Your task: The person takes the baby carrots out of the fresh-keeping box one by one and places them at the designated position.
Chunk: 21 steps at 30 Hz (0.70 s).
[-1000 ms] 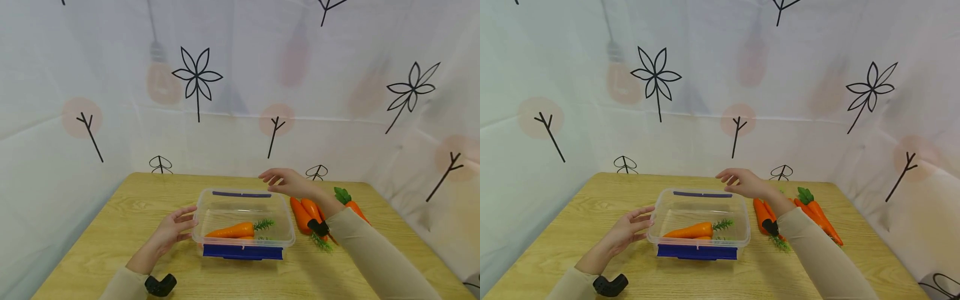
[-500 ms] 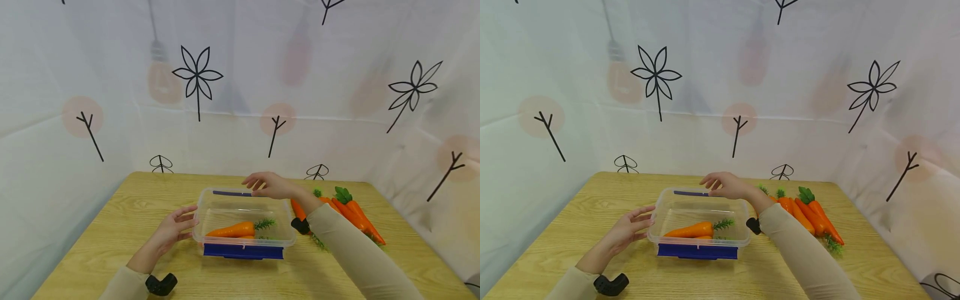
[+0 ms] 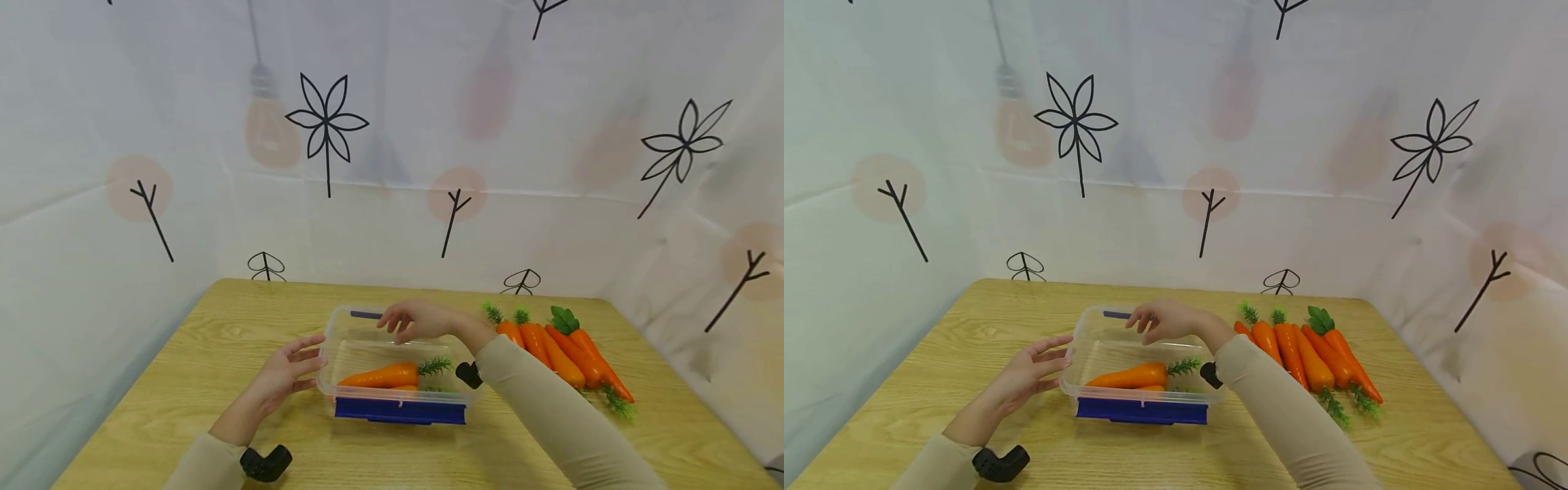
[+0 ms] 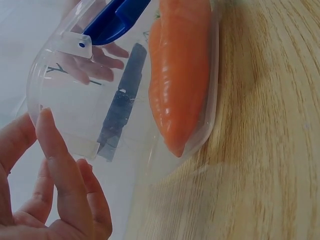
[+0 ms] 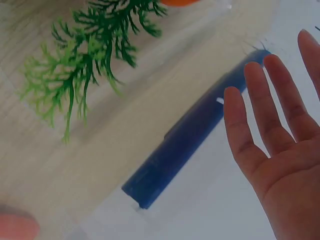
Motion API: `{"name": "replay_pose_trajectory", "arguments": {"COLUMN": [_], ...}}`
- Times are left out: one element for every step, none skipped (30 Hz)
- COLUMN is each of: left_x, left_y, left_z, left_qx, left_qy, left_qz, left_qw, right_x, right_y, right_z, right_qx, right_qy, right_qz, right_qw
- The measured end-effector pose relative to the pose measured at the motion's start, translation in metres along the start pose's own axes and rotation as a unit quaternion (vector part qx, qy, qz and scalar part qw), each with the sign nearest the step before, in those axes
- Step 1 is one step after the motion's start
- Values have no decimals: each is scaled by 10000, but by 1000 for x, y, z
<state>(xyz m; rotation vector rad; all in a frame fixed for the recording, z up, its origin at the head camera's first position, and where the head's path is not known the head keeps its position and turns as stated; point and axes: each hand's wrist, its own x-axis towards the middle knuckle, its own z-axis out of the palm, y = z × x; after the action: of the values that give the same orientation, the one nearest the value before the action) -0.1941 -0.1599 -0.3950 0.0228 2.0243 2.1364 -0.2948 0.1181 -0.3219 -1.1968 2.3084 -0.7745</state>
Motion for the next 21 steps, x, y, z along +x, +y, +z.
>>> {"name": "replay_pose_trajectory", "arguments": {"left_x": [0, 0, 0, -1, -1, -1, -2, -2, -2, -2, -2, -2, -1, -1, -1, -1, -1, -1, -1, -1, -1], "left_y": [0, 0, 0, 0, 0, 0, 1, 1, 1, 0, 0, 0, 0, 0, 0, 0, 1, 1, 1, 2, 2], "left_z": [0, 0, -1, -1, -1, -1, -1, -1, -1, -1, -1, -1, -1, -1, -1, 0, 0, 0, 0, 1, 1], "left_qx": [8, 7, 12, 12, 9, 10, 16, 18, 25, 32, 36, 35, 33, 26, 23, 22, 16, 18, 24, 23, 22], "left_qy": [-10, -14, -19, -15, -24, -28, -31, -36, -41, -40, -46, -53, -68, -75, -71, -72, -72, -68, -53, -31, -25], "left_qz": [2, 3, 5, 5, 9, 11, 16, 18, 18, 25, 28, 30, 36, 36, 36, 35, 25, 23, 21, 12, 9], "left_qw": [10000, 10000, 10000, 10000, 10000, 10000, 10000, 10000, 10000, 10000, 10000, 10000, 10000, 10000, 10000, 10000, 10000, 10000, 10000, 10000, 10000], "right_x": [2, 3, 4, 5, 6, 6, 6, 7, 7, 7, 7, 8, 8, 8, 8, 8, 9, 9, 9, 9, 9], "right_y": [0, 1, 1, 1, 1, 1, 2, 2, 4, 4, 5, 6, 6, 7, 8, 9, 10, 10, 11, 11, 11], "right_z": [2, 4, 6, 8, 9, 10, 12, 13, 15, 16, 18, 20, 21, 23, 24, 24, 25, 25, 24, 24, 23], "right_qx": [9, 18, -8, -47, -93, -115, -142, -134, -126, -84, -45, 6, 51, 59, 43, 42, 16, 1, -8, -19, -3], "right_qy": [-72, -144, -212, -282, -363, -465, -551, -656, -760, -876, -986, -1084, -1174, -1252, -1317, -1391, -1445, -1494, -1538, -1571, -1605], "right_qz": [25, 56, 81, 90, 87, 94, 105, 142, 179, 232, 324, 403, 455, 520, 552, 563, 552, 517, 483, 471, 451], "right_qw": [10000, 9999, 9997, 9996, 9993, 9988, 9983, 9977, 9969, 9958, 9946, 9933, 9920, 9908, 9897, 9887, 9880, 9874, 9869, 9865, 9860]}}
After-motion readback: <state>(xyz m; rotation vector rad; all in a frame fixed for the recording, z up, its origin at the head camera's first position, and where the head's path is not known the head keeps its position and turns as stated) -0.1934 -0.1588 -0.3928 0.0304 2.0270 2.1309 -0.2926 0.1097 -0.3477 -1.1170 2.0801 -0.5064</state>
